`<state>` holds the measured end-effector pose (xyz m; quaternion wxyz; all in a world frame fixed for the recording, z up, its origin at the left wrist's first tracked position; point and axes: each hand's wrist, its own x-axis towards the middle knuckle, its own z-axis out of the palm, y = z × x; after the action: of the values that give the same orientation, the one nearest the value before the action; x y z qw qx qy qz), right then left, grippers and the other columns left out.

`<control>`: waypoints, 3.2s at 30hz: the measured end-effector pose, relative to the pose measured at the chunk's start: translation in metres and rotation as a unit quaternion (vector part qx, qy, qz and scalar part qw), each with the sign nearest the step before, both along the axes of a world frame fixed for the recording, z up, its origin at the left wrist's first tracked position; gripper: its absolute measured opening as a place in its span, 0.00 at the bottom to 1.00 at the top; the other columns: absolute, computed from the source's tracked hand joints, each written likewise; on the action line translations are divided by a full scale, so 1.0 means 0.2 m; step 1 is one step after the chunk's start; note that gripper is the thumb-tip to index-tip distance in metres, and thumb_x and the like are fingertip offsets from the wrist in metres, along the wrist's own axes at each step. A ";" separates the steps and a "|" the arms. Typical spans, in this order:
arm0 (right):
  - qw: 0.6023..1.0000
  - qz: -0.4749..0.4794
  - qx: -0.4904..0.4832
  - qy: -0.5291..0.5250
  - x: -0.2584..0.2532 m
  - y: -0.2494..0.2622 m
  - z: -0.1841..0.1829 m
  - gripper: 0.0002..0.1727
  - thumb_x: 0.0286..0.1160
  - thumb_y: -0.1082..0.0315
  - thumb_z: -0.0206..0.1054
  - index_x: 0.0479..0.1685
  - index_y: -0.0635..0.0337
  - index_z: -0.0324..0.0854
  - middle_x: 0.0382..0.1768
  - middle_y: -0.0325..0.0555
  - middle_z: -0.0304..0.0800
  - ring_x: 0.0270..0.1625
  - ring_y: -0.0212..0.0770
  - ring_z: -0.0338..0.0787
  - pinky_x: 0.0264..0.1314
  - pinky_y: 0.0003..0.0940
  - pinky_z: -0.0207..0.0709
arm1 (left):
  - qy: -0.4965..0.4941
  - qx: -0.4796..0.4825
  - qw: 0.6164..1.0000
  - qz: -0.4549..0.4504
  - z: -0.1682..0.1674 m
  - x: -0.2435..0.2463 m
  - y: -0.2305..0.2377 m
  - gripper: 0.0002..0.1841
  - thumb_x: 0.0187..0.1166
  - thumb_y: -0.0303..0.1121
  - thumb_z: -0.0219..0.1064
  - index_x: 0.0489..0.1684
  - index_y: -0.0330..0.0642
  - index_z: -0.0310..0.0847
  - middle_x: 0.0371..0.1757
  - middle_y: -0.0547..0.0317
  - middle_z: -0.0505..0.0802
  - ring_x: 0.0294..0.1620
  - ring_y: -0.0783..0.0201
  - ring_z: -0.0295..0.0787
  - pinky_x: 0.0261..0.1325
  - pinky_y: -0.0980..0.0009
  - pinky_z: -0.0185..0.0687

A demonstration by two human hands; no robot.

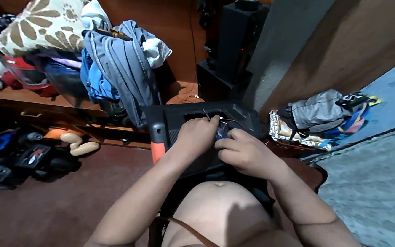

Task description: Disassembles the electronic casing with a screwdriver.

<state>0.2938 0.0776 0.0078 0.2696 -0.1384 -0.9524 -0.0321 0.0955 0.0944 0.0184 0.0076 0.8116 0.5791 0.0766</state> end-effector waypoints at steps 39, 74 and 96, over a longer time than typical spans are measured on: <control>0.954 -0.232 0.081 0.171 0.09 -0.39 0.20 0.15 0.81 0.56 0.70 0.43 0.61 0.81 0.26 0.47 0.83 0.28 0.41 0.86 0.31 0.31 0.81 | -0.263 -0.169 0.949 -0.037 0.22 -0.03 -0.18 0.25 0.84 0.29 0.66 0.77 0.53 0.62 0.38 0.64 0.94 0.30 0.70 0.90 0.36 0.67 0.90; 0.978 -0.127 0.008 -0.167 0.01 0.08 0.47 0.06 0.81 0.62 0.64 0.50 0.46 0.84 0.55 0.51 0.82 0.41 0.49 0.90 0.27 0.44 0.84 | -0.100 -0.271 0.922 -0.257 0.06 -0.28 0.61 0.25 0.83 0.31 0.70 0.79 0.53 0.75 0.75 0.55 0.85 0.75 0.57 0.82 0.79 0.47 0.73; 0.996 -0.077 0.032 0.015 -0.05 0.07 0.49 0.13 0.85 0.60 0.66 0.59 0.55 0.85 0.46 0.54 0.77 0.33 0.44 0.83 0.22 0.34 0.75 | -0.236 -0.053 0.882 -0.405 -0.06 -0.36 0.55 0.13 0.82 0.28 0.67 0.59 0.40 0.92 0.63 0.53 0.91 0.65 0.64 0.87 0.71 0.66 0.82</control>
<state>0.2839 0.0917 0.1052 0.2845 -0.2027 -0.9335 -0.0811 0.0241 0.2038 0.0055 0.2172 0.9319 0.1837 0.2251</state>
